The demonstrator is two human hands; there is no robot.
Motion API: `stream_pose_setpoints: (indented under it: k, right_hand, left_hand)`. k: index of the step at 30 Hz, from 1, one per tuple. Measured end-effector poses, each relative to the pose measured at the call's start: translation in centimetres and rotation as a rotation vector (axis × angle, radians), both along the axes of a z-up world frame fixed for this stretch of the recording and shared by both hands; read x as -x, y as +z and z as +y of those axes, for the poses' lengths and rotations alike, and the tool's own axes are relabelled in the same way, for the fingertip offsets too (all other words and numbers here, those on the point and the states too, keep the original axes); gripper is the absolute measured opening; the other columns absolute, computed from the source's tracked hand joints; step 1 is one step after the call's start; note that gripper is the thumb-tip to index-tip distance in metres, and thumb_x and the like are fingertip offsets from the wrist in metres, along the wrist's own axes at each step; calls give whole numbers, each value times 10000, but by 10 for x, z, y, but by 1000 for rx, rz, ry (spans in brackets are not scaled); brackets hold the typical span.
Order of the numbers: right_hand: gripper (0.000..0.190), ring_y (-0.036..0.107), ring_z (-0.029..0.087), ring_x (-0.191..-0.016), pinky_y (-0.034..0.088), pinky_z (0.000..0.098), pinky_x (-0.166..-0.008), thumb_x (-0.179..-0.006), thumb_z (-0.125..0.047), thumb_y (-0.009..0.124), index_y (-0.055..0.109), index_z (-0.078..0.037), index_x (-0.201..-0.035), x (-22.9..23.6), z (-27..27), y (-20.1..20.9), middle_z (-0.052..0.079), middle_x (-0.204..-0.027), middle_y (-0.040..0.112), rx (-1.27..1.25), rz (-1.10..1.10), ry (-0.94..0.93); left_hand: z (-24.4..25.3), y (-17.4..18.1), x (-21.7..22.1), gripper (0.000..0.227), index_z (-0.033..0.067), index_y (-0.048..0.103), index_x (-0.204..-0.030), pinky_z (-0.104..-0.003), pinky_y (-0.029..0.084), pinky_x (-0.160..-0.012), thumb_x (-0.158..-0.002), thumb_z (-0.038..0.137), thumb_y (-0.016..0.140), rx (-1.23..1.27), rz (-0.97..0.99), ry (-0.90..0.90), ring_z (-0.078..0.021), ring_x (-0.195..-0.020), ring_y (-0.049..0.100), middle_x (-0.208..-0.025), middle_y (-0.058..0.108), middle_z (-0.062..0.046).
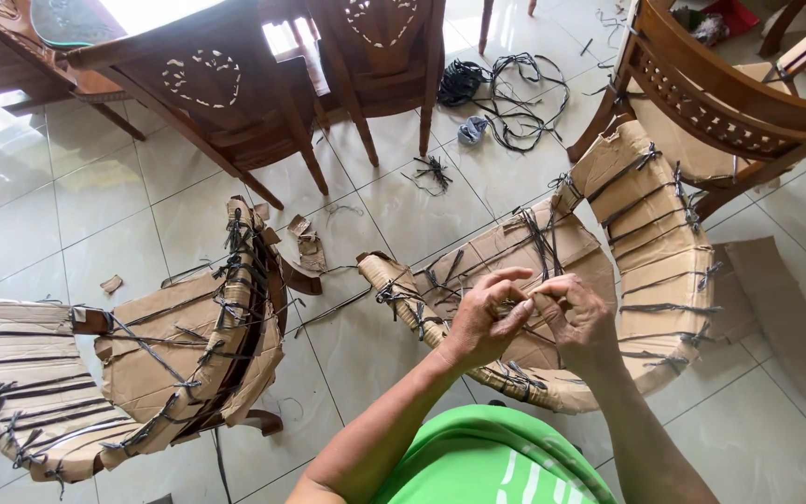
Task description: The person ties pieces of a chair frame together with black cord while sitting on the floor in a showroom.
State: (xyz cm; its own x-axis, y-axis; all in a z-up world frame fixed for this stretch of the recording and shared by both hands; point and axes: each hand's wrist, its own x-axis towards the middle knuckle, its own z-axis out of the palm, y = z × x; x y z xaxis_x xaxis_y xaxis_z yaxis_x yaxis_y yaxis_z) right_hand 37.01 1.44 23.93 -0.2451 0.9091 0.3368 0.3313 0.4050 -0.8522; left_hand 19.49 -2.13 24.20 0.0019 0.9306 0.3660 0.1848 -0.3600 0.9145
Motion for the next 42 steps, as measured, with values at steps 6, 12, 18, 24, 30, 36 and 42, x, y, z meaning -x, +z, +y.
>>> stream_pose_setpoints:
  k: [6,12,18,24,30,36,42]
  right_hand:
    - [99,624,146,-846,490,299,-711,-964,-210,745,733,-113,-947,-5,3,11,52,-1000,700,-52,-7,-72]
    - [99,604,94,-807,503,261,-736,-960,-112,754,689,-46,-994,-18,-4,16,86,-934,664,33,165,-103]
    - [73,699,113,-647,567,229,-614,-905,-73,772,768,-52,-974,-21,-9,36,84,-780,714,64,177,-34]
    - [223,599,134,-542,493,286,-559,-1025,-270,707,696,-68,-929,-50,-2,18,74,-650,659,72,36,-211]
    - [149,484,121,-653,433,256,-620,-1154,-82,410,495,-82,-1032,-106,14,47,49,-842,579,-1,147,-341]
    - [99,527,28,-842,388,174,-714,-1103,-265,621,591,-179,-1064,-214,42,8,-63,-973,584,201,882,-482]
    - [192,638,-29,-933,459,112,-746,-1096,-246,686,687,-106,-1227,-290,49,-51,-68,-1024,682,213,1067,-317]
  left_hand:
    - [20,-46,-30,259,72,593,-1136,-218,453,-761,-969,242,693,335,-642,-238,-70,-893,581,-962,615,-14]
    - [15,-22,-39,110,76,700,-973,-114,433,-574,-977,174,749,321,-703,-211,9,-674,586,-680,618,34]
    - [16,-6,-36,110,53,725,-934,-119,403,-547,-966,154,757,293,-665,-262,16,-612,519,-617,566,34]
    - [23,-19,-36,91,47,745,-958,-120,402,-582,-927,121,787,279,-605,-318,19,-650,521,-656,600,40]
    - [55,-36,0,126,58,722,-953,-232,579,-485,-970,176,685,177,-234,-362,-118,-580,653,-778,733,-80]
    - [69,-33,36,69,107,681,-941,-238,512,-502,-926,132,744,-44,-36,-256,-85,-569,542,-747,641,3]
    - [62,-12,55,100,52,695,-901,-200,348,-490,-958,125,733,151,-244,-131,-38,-571,410,-690,549,51]
